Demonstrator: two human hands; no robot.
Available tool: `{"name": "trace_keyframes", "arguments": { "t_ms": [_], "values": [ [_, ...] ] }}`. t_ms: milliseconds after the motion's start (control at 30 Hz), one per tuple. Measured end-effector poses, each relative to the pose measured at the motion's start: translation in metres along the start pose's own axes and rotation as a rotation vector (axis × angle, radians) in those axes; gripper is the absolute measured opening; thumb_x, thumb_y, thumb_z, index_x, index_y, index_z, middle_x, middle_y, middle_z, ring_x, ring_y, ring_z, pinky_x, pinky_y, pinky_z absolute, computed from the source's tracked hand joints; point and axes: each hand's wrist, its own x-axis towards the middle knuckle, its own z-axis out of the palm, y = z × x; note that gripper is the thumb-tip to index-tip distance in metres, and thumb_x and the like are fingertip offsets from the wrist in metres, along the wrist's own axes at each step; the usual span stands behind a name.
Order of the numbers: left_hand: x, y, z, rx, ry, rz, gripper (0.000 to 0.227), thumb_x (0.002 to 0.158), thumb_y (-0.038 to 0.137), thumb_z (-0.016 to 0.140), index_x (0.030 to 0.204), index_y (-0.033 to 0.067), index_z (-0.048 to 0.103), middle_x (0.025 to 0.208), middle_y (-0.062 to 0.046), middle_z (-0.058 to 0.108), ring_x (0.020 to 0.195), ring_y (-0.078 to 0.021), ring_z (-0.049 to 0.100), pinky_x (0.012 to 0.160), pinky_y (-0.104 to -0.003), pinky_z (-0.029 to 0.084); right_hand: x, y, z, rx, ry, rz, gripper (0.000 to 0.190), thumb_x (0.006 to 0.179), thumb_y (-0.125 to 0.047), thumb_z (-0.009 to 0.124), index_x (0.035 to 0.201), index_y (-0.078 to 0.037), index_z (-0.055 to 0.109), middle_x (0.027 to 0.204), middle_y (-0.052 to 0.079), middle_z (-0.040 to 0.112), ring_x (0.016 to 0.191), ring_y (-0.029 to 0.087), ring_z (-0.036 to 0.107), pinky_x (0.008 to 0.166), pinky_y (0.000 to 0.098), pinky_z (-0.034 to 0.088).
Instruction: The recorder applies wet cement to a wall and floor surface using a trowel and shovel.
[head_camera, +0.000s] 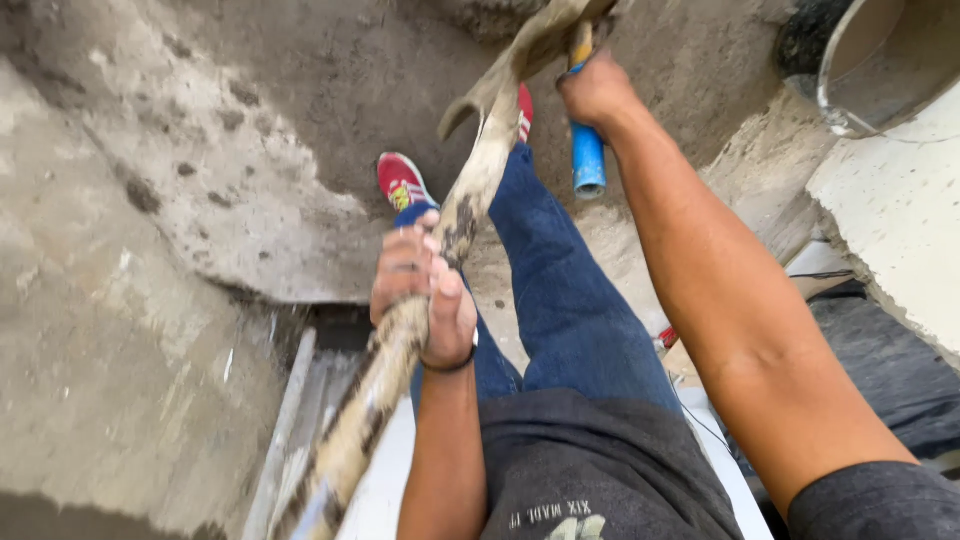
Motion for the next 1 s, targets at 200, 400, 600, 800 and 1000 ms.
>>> {"name": "trace_keyframes", "arguments": {
  "t_ms": [200, 400, 600, 800, 1000],
  "values": [
    [0.003, 0.005, 0.003, 0.110, -0.057, 0.005, 0.020, 0.091, 0.010, 0.071, 0.089, 0.0090, 0.050, 0.092, -0.006, 0.054, 0.097, -0.0217, 0.054, 0.106, -0.050, 0.049, -0.046, -0.020, -0.016, 0.036, -0.042, -0.056, 0.058, 0.089, -0.033, 0.067, 0.130, 0.005, 0.050, 0.116, 0.029, 0.068, 0.107, 0.043, 0.069, 0.093, 0.0498, 0.055],
    [0.008, -0.039, 0.003, 0.057, 0.022, 0.013, 0.021, 0.090, 0.007, 0.071, 0.095, 0.0082, 0.051, 0.098, -0.006, 0.055, 0.102, -0.0239, 0.054, 0.109, -0.049, 0.046, -0.065, -0.028, -0.001, -0.060, -0.023, -0.120, 0.067, 0.090, -0.032, 0.070, 0.134, 0.011, 0.043, 0.115, 0.032, 0.066, 0.109, 0.045, 0.065, 0.094, 0.0503, 0.052],
    [0.037, -0.077, 0.010, 0.061, 0.041, 0.094, 0.021, 0.090, 0.003, 0.069, 0.097, 0.0092, 0.051, 0.101, -0.006, 0.054, 0.100, -0.0229, 0.054, 0.113, -0.047, 0.042, -0.127, -0.046, -0.051, 0.109, -0.122, -0.067, 0.059, 0.091, -0.030, 0.066, 0.135, 0.003, 0.046, 0.111, 0.029, 0.069, 0.105, 0.044, 0.070, 0.090, 0.0513, 0.054],
    [0.064, -0.062, -0.007, 0.055, 0.067, 0.095, 0.020, 0.090, 0.001, 0.067, 0.098, 0.0089, 0.050, 0.103, -0.006, 0.056, 0.100, -0.0216, 0.054, 0.113, -0.047, 0.041, -0.130, -0.013, -0.056, 0.030, -0.070, -0.166, 0.061, 0.091, -0.034, 0.070, 0.136, 0.001, 0.048, 0.112, 0.031, 0.069, 0.108, 0.046, 0.066, 0.092, 0.0532, 0.052],
    [0.063, -0.032, -0.025, -0.149, 0.120, -0.032, 0.019, 0.093, -0.002, 0.066, 0.099, 0.0093, 0.052, 0.097, -0.005, 0.055, 0.098, -0.0194, 0.052, 0.109, -0.043, 0.041, -0.033, 0.018, -0.024, -0.239, -0.009, -0.156, 0.070, 0.089, -0.022, 0.062, 0.143, 0.015, 0.038, 0.119, 0.037, 0.064, 0.111, 0.050, 0.063, 0.096, 0.0525, 0.051]
  ]
}}
